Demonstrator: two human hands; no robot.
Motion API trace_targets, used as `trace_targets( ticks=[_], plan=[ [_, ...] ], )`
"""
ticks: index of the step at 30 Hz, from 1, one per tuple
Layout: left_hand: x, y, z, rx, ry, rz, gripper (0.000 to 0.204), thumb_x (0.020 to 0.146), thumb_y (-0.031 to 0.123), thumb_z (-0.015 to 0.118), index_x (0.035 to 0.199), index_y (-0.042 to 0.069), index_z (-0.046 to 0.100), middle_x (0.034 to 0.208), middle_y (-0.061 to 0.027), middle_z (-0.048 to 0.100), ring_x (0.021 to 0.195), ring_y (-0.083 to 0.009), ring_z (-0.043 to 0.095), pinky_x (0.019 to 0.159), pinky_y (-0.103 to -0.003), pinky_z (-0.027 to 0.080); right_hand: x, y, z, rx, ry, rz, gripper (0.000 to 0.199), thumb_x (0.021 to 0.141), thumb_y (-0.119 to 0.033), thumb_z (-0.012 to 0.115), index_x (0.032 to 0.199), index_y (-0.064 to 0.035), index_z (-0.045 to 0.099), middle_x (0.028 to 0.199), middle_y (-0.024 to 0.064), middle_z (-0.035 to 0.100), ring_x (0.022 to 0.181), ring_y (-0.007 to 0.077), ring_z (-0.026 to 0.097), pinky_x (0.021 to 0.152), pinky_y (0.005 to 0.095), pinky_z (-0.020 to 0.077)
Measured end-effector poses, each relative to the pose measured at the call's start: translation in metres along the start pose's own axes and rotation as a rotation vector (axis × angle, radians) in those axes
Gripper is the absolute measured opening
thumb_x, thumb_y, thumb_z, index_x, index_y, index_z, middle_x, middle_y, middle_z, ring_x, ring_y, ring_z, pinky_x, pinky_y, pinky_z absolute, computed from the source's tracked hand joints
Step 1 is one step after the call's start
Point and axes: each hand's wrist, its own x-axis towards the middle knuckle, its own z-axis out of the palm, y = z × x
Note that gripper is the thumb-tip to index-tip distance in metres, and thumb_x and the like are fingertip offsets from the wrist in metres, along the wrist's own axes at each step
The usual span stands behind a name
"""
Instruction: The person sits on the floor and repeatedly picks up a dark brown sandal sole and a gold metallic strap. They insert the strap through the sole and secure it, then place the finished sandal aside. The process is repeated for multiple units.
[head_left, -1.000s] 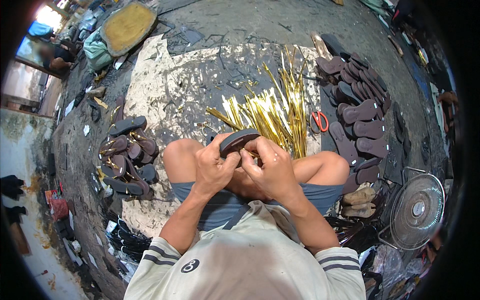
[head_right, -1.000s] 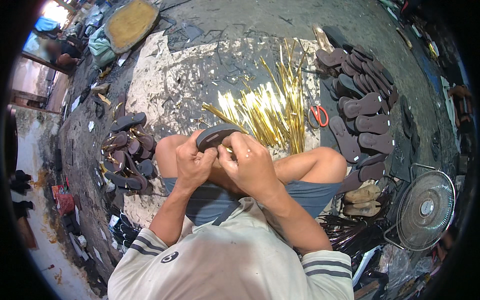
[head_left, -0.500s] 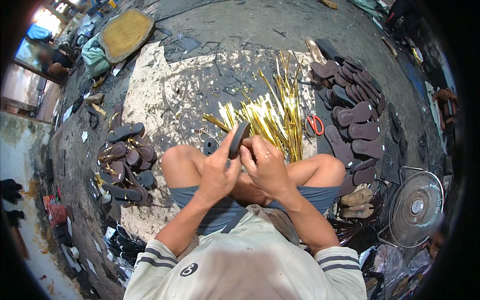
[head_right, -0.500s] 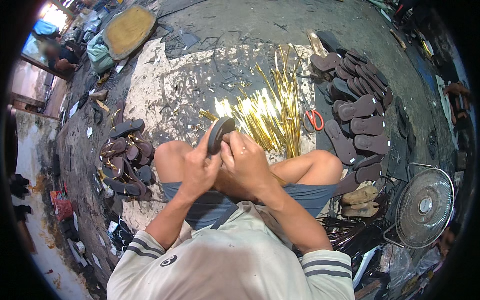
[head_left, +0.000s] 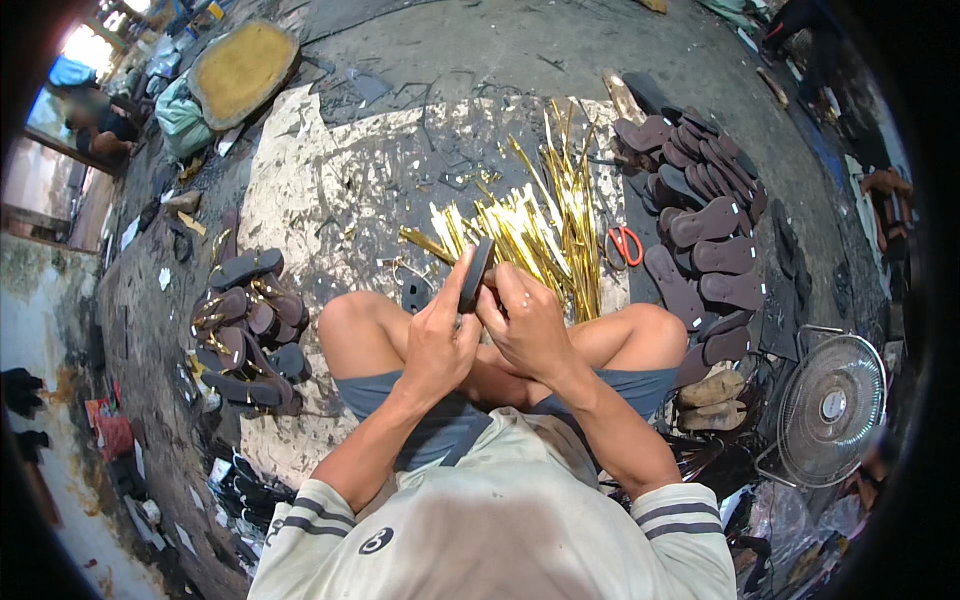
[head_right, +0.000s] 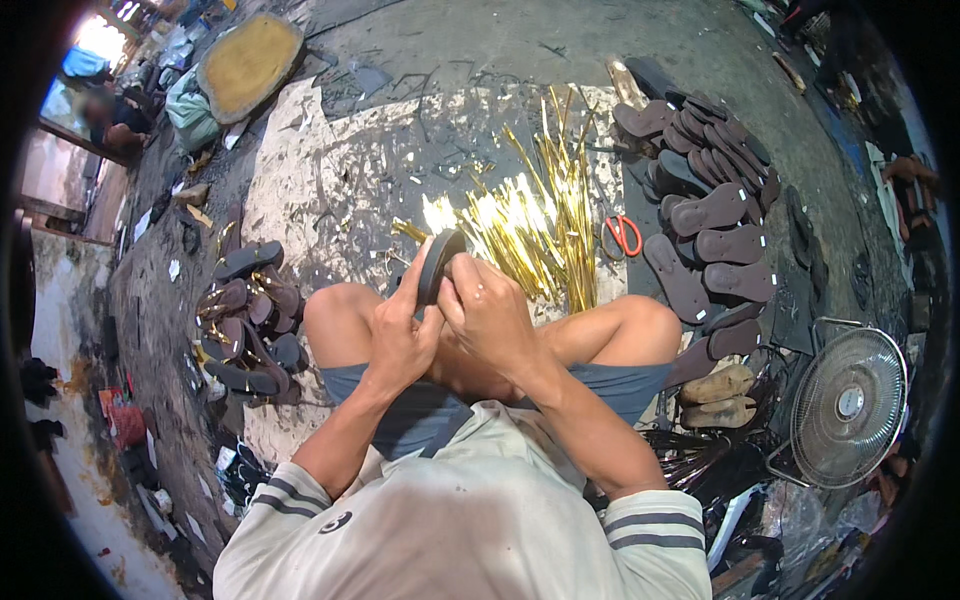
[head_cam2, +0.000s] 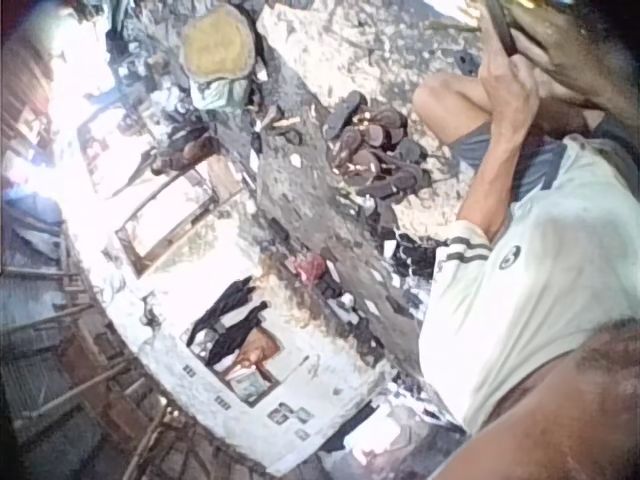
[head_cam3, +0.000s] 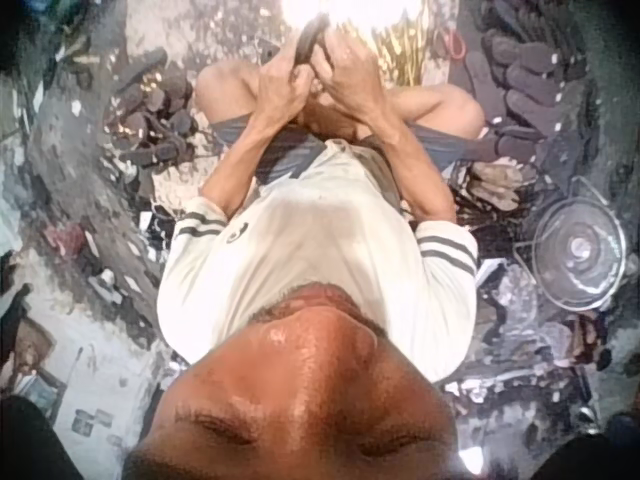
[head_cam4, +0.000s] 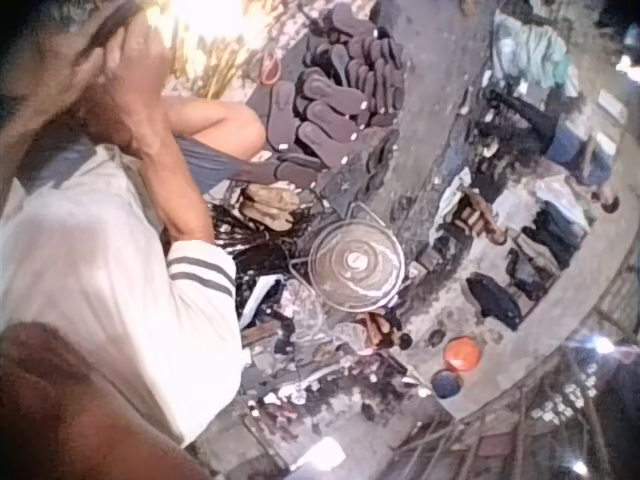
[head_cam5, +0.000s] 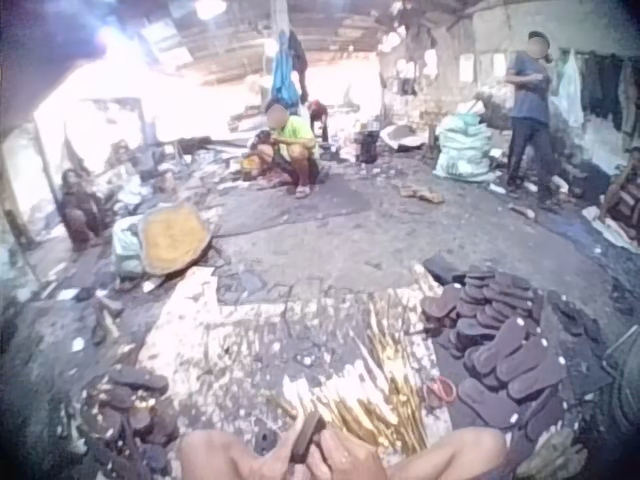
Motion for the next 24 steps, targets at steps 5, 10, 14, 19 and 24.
trace_targets(
  ticks=[5,10,14,19,24],
  plan=[
    [0.006,-0.005,-0.008,0.02,-0.032,-0.064,0.069,0.085,-0.006,0.06,0.152,0.006,0.045,0.123,-0.0238,0.068,0.1,-0.0317,0.073,0.083,-0.035,0.057,0.002,0.002,-0.008,-0.008,0.019,-0.053,0.013,0.093,-0.011,0.064,0.094,0.0008,0.058,0.086,0.0182,0.065,0.082,0.0371,0.064,0.072,0.0468,0.0528],
    [0.002,-0.008,0.009,0.062,0.051,0.067,0.067,0.087,-0.006,0.057,0.152,0.004,0.044,0.123,-0.0256,0.068,0.104,-0.0302,0.072,0.085,-0.036,0.056,-0.006,-0.002,0.005,-0.127,-0.05,0.042,0.017,0.094,-0.012,0.064,0.103,0.0022,0.061,0.093,0.0194,0.068,0.085,0.0396,0.065,0.076,0.0491,0.0523],
    [0.009,-0.015,0.001,-0.003,0.027,-0.033,0.064,0.088,-0.004,0.058,0.15,0.003,0.045,0.133,-0.0267,0.062,0.115,-0.035,0.067,0.093,-0.04,0.054,0.006,0.004,-0.005,0.048,0.07,-0.009,0.015,0.095,-0.013,0.063,0.095,0.0005,0.057,0.089,0.0198,0.067,0.082,0.0405,0.064,0.07,0.0493,0.052],
    [0.001,-0.012,0.002,-0.004,-0.038,0.041,0.066,0.088,-0.002,0.06,0.151,0.004,0.044,0.137,-0.0263,0.06,0.124,-0.0352,0.063,0.103,-0.039,0.05,0.0,0.009,-0.009,-0.002,-0.025,0.016,0.018,0.094,-0.013,0.066,0.105,0.0008,0.062,0.091,0.0188,0.069,0.084,0.0377,0.068,0.071,0.0439,0.0538],
    [0.019,-0.027,-0.024,-0.832,-0.165,-0.259,0.039,0.101,0.009,0.064,0.138,-0.001,0.056,0.12,-0.0073,0.067,0.11,-0.0108,0.063,0.091,-0.028,0.054,-0.002,-0.003,-0.027,0.089,0.025,-0.046,0.017,0.089,-0.01,0.072,0.102,-0.0001,0.066,0.091,0.0143,0.07,0.082,0.0336,0.068,0.072,0.0417,0.0539]
  ],
)
